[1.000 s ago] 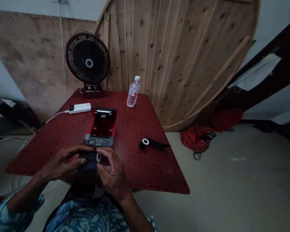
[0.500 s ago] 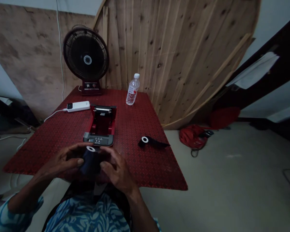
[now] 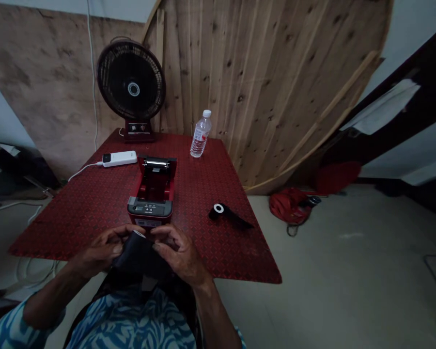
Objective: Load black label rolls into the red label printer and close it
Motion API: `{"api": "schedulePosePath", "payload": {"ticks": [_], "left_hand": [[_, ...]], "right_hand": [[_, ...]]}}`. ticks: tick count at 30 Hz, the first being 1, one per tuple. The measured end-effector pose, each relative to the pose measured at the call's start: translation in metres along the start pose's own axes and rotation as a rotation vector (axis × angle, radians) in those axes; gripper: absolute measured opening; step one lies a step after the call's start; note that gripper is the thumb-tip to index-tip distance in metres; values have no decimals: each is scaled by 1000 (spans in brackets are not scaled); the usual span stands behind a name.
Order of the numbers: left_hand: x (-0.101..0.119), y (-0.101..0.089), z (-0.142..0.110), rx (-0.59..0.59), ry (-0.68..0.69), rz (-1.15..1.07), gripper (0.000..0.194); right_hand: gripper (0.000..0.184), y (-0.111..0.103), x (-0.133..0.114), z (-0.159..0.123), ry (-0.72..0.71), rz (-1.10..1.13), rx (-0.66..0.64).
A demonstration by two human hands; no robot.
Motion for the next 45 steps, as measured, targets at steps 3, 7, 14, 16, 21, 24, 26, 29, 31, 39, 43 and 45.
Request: {"api": "schedulePosePath", "payload": {"ticks": [3,7,14,16,21,24,26,29,31,39,43,45], "left_hand": [[-2,7,2,-5,6,-35,44],[-8,7,0,54,-15,-18,38],[-10,-1,-5,217,3,167,36],[-9,2,-7,211,-25,198,38],[-7,2,-12,219,-81,178,44],[-3,-4,-15,291,-29,167,42],[0,-6,-16,340,19,148,43],[2,2,-15,354,54,96,46],[1,9,-15,358,45,70,47],[13,7,-19,277,8,381,43],[37,3,-18,282,105,801,21],[46,-1,-18,289,128,891,12]], "right_hand": [[18,0,3,2,-1,-47,15],[18,0,4,6,-40,-189,34],[17,12,-12,9,-178,-465,0],[16,14,-18,9,-227,-512,9],[21,15,-43,-4,-411,-665,111],[20,8,-57,-26,-459,-661,289],[14,8,-54,-38,-400,-592,306],[13,18,-28,-42,-170,-445,189],[22,22,-8,-41,-25,-262,172],[21,19,-1,-31,23,-195,220],[13,28,-18,-28,-144,-444,144],[16,30,-21,-28,-184,-496,121]]}}
Point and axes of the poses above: each hand's wrist, its own z-axis towards the middle knuckle, its own y-axis out of the palm, x = y × z, the point moved 7 cm from there along z, towards the middle knuckle, and after that the axes turned 13 degrees about z, right-handed, at the moved point
